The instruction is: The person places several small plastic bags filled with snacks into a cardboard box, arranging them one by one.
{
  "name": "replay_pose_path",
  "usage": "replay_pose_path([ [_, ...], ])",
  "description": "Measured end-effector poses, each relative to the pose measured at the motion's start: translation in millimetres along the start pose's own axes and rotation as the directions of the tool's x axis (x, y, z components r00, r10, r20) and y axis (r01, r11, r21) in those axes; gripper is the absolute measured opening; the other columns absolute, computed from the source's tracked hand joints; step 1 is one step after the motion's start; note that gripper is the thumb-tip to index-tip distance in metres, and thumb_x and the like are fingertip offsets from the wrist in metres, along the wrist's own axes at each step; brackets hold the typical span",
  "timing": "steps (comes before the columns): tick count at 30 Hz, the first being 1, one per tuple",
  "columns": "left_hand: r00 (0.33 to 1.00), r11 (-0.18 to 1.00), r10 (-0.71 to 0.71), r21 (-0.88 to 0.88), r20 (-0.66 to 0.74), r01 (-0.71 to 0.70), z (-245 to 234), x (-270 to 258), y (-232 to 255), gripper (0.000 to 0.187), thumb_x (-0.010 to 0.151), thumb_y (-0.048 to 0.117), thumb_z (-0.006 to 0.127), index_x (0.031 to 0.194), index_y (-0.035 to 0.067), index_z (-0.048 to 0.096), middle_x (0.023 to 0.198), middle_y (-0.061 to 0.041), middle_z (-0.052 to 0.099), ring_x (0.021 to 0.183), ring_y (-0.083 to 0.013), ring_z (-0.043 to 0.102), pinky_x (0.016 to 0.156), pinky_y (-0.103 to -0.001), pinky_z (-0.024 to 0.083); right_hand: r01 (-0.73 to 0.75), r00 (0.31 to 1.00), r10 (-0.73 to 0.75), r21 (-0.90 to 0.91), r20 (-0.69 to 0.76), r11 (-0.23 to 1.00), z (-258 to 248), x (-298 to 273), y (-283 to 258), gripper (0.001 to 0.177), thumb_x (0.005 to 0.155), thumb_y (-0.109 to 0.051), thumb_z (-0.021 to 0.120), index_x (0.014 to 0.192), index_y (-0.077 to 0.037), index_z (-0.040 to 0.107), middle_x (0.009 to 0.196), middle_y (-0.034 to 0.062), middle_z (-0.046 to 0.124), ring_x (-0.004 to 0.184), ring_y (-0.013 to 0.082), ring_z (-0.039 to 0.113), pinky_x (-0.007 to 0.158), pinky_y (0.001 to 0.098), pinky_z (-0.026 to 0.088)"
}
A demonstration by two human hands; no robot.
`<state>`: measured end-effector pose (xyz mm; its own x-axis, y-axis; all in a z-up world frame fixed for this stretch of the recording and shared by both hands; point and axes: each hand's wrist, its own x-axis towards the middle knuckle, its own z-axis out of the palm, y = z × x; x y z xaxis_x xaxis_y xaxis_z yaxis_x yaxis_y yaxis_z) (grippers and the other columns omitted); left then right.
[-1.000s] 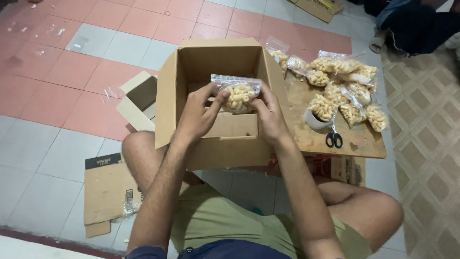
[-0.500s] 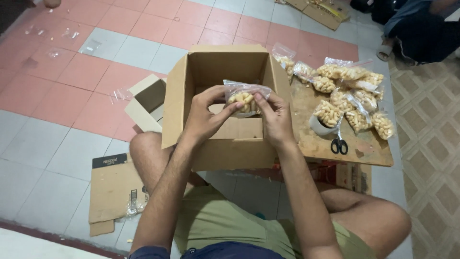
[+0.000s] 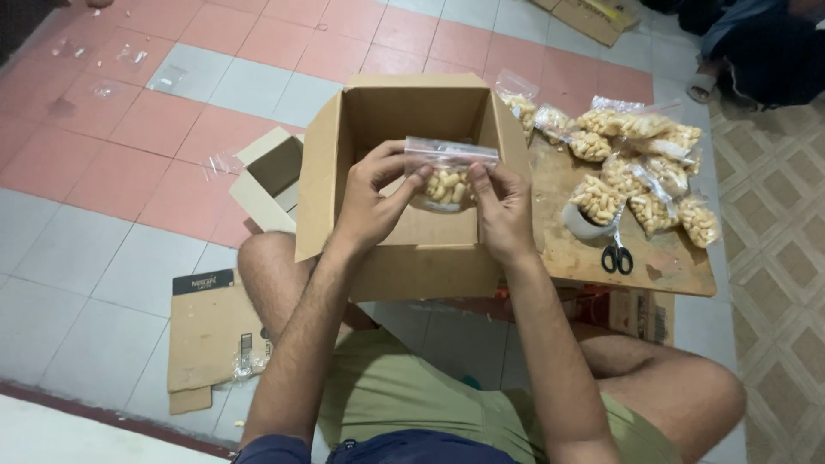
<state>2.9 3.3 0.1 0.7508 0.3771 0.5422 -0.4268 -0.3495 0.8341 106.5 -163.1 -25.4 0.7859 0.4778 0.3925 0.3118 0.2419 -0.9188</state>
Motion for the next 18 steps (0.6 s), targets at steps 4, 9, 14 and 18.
replay_pose_path([
  [4,0.999,0.999,-0.041,-0.009,0.001,0.041,-2,-6,-13,0.011,0.105,0.016,0.074,0.101,0.011,0.084,0.095,-0.006,0.076,0.097,-0.0178,0.076,0.087,-0.042,0.065,0.028,0.999,-0.028,-0.022,-0.022,0.999,7,-5,-8,0.023,0.114,-0.027,0.061,0.114,-0.014,0.079,0.106,-0.0011,0.075,0.104,0.0079,0.062,0.096,0.0339,0.055],
  [9,0.985,0.994,-0.088,-0.08,-0.147,0.077,-2,-4,2,0.01,0.103,0.021,0.078,0.103,0.012,0.082,0.081,-0.004,0.075,0.08,-0.0102,0.071,0.072,-0.036,0.07,0.222,0.971,-0.214,-0.066,0.106,0.973,11,-5,-16,0.039,0.111,-0.035,0.063,0.143,-0.014,0.067,0.149,0.0123,0.067,0.142,0.0251,0.055,0.122,0.0486,0.043],
  [14,0.982,0.98,-0.123,-0.174,-0.141,0.098,-5,-9,-19,0.067,0.107,0.016,0.072,0.163,0.011,0.037,0.096,-0.009,0.078,0.087,-0.0108,0.07,0.072,-0.025,0.064,0.293,0.923,-0.254,-0.102,0.29,0.951,9,-3,-9,0.063,0.097,-0.034,0.08,0.154,-0.016,0.06,0.147,0.0119,0.068,0.141,0.027,0.06,0.123,0.0473,0.043],
  [18,0.983,0.959,-0.113,-0.277,-0.147,0.068,-6,-9,-26,0.065,0.107,0.018,0.076,0.161,0.01,0.04,0.102,-0.005,0.08,0.097,-0.0102,0.075,0.084,-0.026,0.067,0.258,0.927,-0.224,-0.079,0.302,0.963,6,-2,-14,0.079,0.083,-0.024,0.095,0.155,-0.013,0.062,0.143,0.0119,0.071,0.138,0.0231,0.061,0.125,0.0433,0.042],
])
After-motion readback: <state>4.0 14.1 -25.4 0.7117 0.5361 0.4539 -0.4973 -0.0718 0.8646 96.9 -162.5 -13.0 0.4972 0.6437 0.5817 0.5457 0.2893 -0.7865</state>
